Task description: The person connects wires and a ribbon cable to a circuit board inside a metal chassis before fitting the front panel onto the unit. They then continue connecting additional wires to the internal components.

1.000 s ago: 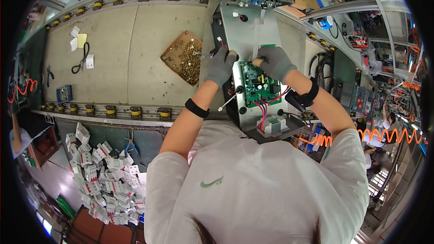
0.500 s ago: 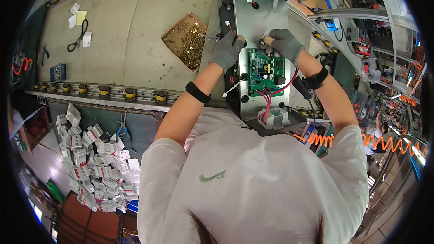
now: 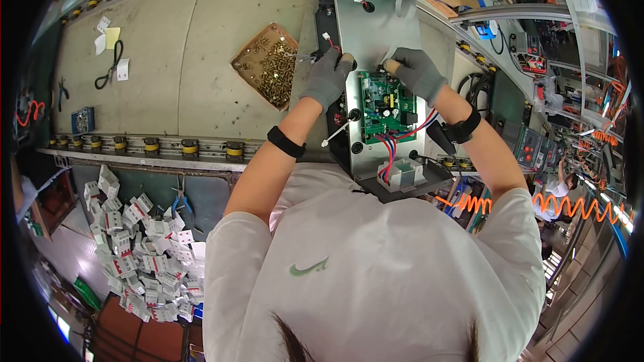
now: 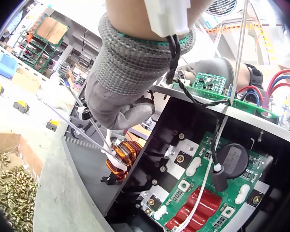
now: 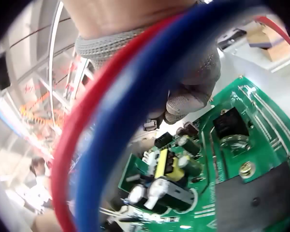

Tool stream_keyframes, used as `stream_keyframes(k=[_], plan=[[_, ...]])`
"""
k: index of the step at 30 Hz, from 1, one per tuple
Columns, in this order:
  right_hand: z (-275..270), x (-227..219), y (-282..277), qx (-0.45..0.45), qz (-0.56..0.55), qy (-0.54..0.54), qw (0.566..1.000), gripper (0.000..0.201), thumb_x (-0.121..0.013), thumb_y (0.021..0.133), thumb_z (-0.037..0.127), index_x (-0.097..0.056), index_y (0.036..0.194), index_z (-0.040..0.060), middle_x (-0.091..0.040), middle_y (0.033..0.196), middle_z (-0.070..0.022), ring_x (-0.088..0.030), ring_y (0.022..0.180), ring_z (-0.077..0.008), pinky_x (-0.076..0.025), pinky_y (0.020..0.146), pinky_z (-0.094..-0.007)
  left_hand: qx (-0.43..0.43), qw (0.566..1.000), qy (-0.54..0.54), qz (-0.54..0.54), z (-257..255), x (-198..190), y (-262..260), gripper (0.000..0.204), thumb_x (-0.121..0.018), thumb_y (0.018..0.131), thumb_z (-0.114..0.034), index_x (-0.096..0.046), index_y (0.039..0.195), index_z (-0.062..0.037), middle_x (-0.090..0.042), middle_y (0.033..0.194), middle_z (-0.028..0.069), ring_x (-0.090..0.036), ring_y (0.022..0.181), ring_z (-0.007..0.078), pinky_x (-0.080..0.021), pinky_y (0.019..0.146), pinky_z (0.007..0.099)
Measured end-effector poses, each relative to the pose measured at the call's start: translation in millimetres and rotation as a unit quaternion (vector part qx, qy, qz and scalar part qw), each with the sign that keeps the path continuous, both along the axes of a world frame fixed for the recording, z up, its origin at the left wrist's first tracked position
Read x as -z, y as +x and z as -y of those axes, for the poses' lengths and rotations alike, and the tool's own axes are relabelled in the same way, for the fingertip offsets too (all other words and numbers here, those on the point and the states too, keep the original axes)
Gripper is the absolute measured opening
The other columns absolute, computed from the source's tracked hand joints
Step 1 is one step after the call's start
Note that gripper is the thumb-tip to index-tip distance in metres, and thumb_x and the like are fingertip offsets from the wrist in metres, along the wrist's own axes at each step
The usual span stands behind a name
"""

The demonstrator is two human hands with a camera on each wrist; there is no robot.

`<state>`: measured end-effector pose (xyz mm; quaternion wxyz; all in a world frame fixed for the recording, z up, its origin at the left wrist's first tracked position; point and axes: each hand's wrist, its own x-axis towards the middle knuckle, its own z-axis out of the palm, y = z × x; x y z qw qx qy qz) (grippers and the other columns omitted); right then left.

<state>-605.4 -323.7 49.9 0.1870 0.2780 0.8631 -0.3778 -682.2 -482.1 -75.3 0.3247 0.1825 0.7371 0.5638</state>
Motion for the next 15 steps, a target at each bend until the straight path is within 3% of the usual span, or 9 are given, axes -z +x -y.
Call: stream_keyframes(k=[1, 3, 4, 6, 11, 15], plan=[[-1, 4, 2, -0.001, 0.0, -0.001, 1.0, 0.015, -0.055, 0.086, 0.011, -0.064, 0.092, 0.0013, -0.064, 0.083, -0.0084, -0.056, 0.065, -0.0161, -0.046, 0.059, -0.031, 0.0, 1.0, 0.007, -0.004, 1, 1, 0, 0.042, -0.048, 0.089, -0.034, -0.053, 0.112, 0.0012, -0.058, 0.099, 0.0243, -0.055, 0.093, 0.036, -0.042, 0.082, 0.039], [-1, 14, 8, -0.099, -0.143, 0.052, 0.983, 0.014, -0.057, 0.085, 0.015, -0.066, 0.087, 0.0045, -0.062, 0.08, -0.0118, -0.058, 0.071, -0.0284, -0.045, 0.068, -0.0379, -0.01, 1.0, 0.004, -0.017, 1, 1, 3, 0.042, -0.048, 0.089, -0.034, -0.052, 0.112, 0.0011, -0.058, 0.099, 0.0241, -0.055, 0.093, 0.0361, -0.042, 0.082, 0.0393], [0, 15, 9, -0.101, -0.142, 0.051, 0.983, 0.014, -0.057, 0.085, 0.015, -0.066, 0.087, 0.0045, -0.062, 0.08, -0.0118, -0.058, 0.071, -0.0284, -0.045, 0.068, -0.0379, -0.02, 0.999, 0.003, -0.03, 2, 0, 3, 0.043, -0.047, 0.089, -0.035, -0.052, 0.113, 0.001, -0.058, 0.099, 0.0239, -0.055, 0.093, 0.0361, -0.041, 0.082, 0.0397], [5, 14, 9, -0.161, -0.128, 0.155, 0.966, 0.015, -0.058, 0.083, 0.017, -0.065, 0.087, 0.005, -0.06, 0.082, -0.0152, -0.057, 0.076, -0.0352, -0.045, 0.068, -0.0395, -0.002, 1.0, -0.002, -0.014, 3, -1, -1, 0.046, -0.047, 0.089, -0.037, -0.052, 0.113, 0.0017, -0.057, 0.103, 0.0259, -0.054, 0.098, 0.0387, -0.041, 0.085, 0.041], [9, 22, 19, -0.178, -0.16, 0.215, 0.947, 0.013, -0.059, 0.08, 0.015, -0.058, 0.088, 0.0049, -0.058, 0.084, -0.0151, -0.056, 0.08, -0.0364, -0.045, 0.068, -0.0433, 0.005, 1.0, 0.009, -0.002, 4, -5, -1, 0.047, -0.047, 0.089, -0.039, -0.053, 0.111, 0.0019, -0.057, 0.106, 0.0275, -0.053, 0.101, 0.042, -0.041, 0.086, 0.0431], [9, 30, 26, -0.186, -0.19, 0.234, 0.935, 0.014, -0.058, 0.078, 0.012, -0.053, 0.088, 0.0051, -0.056, 0.087, -0.0143, -0.055, 0.081, -0.0365, -0.045, 0.067, -0.0451, -0.002, 1.0, 0.009, -0.009, 3, -3, 0, 0.037, -0.048, 0.088, -0.036, -0.055, 0.103, -0.0026, -0.058, 0.095, 0.0232, -0.055, 0.092, 0.0376, -0.042, 0.081, 0.0404]])
